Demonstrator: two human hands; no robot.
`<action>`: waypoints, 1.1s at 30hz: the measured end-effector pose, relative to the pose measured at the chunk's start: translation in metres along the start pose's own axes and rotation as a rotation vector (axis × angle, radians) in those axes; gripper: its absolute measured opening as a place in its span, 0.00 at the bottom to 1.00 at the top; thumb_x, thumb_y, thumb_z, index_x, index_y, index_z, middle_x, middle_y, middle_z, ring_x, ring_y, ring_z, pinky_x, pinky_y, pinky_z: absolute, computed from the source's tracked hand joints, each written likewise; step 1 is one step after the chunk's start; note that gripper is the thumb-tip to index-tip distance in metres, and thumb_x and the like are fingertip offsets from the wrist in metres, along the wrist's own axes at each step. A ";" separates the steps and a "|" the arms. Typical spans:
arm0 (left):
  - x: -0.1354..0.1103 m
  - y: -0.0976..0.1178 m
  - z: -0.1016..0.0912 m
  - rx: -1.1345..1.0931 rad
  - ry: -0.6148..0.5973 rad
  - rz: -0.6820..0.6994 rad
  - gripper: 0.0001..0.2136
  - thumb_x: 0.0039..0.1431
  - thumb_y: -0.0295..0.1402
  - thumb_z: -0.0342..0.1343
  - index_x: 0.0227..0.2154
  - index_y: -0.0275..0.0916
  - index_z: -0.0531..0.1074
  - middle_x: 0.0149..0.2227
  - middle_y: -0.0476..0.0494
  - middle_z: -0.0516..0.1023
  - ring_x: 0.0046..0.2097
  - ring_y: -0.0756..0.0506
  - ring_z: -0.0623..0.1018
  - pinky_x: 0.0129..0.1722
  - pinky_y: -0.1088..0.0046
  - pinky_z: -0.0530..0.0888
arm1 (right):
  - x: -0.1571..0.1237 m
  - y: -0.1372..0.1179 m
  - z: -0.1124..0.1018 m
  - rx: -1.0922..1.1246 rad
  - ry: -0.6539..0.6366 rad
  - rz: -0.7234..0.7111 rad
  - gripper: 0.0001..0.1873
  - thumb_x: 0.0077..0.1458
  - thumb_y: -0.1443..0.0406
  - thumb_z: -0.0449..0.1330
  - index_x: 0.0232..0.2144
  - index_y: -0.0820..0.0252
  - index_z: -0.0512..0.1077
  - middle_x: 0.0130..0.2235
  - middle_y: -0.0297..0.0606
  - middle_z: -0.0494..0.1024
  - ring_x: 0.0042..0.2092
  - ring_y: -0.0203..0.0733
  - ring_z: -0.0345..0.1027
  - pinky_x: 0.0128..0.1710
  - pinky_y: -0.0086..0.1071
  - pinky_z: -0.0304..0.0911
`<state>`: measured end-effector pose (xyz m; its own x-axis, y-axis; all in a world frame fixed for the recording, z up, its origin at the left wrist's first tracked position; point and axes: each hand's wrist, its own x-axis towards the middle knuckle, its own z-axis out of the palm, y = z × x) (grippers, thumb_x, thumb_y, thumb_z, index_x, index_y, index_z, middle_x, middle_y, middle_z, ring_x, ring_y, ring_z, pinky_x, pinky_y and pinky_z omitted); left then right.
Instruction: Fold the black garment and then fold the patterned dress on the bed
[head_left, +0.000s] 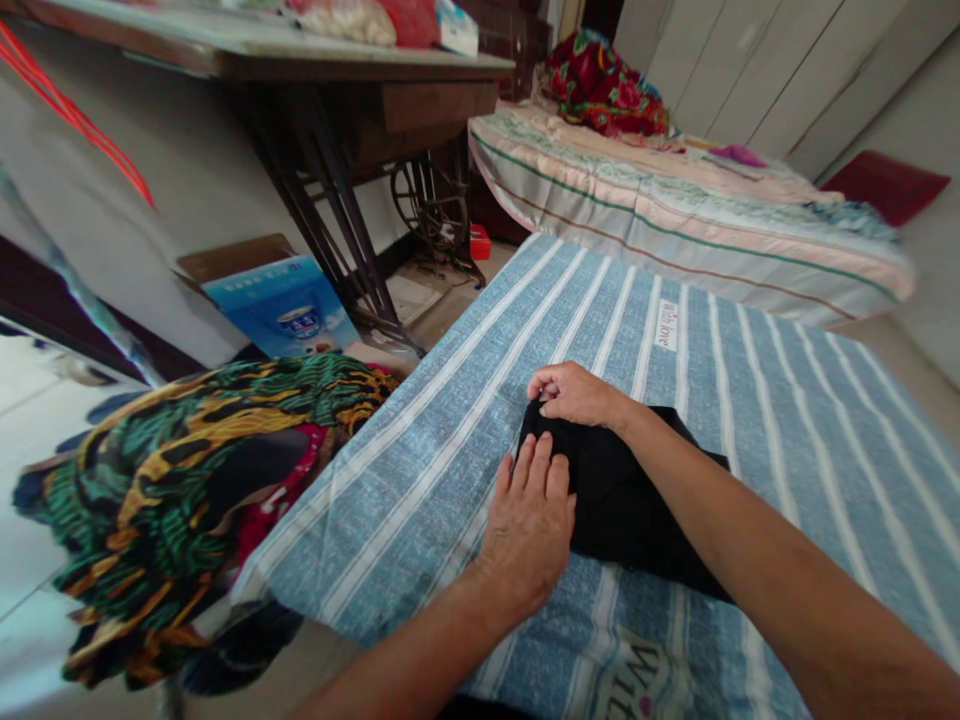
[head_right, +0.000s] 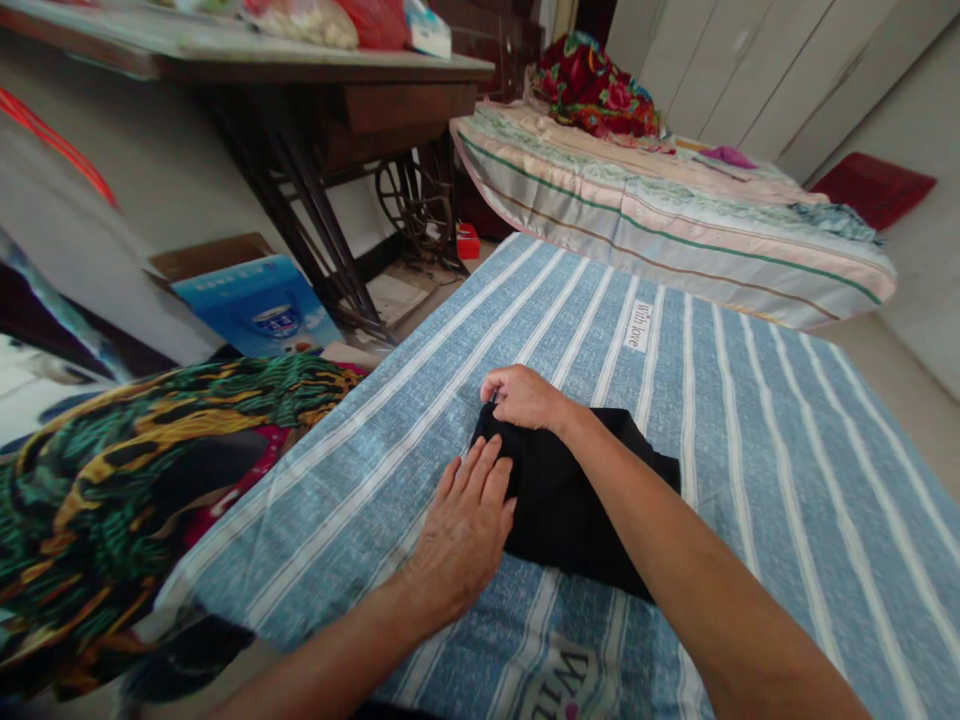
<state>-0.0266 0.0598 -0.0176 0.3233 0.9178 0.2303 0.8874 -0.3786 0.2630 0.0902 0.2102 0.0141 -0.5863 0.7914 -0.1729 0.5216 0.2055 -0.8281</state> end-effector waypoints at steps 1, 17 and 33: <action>0.000 0.000 -0.001 -0.012 -0.018 -0.021 0.18 0.61 0.31 0.46 0.53 0.33 0.62 0.61 0.33 0.61 0.62 0.36 0.60 0.56 0.51 0.63 | 0.000 0.000 0.001 -0.012 0.005 0.002 0.12 0.34 0.75 0.52 0.27 0.61 0.67 0.17 0.22 0.62 0.20 0.29 0.53 0.21 0.24 0.47; 0.013 -0.011 -0.009 -0.100 -0.059 -0.172 0.31 0.53 0.45 0.53 0.55 0.30 0.60 0.60 0.27 0.60 0.61 0.31 0.59 0.54 0.47 0.61 | 0.001 -0.005 0.006 -0.239 0.226 -0.025 0.06 0.39 0.74 0.58 0.22 0.60 0.68 0.20 0.26 0.67 0.25 0.32 0.60 0.27 0.26 0.53; 0.045 -0.069 -0.040 -0.369 -0.068 -0.209 0.16 0.57 0.36 0.48 0.45 0.37 0.71 0.47 0.39 0.76 0.51 0.42 0.74 0.52 0.63 0.69 | -0.112 -0.019 0.020 -0.451 0.695 -0.270 0.05 0.54 0.69 0.55 0.32 0.58 0.71 0.35 0.39 0.75 0.38 0.41 0.69 0.41 0.36 0.63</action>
<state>-0.0866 0.1230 0.0119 0.1814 0.9804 0.0773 0.7632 -0.1899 0.6177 0.1337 0.1060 0.0383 -0.2912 0.8246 0.4851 0.7009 0.5290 -0.4785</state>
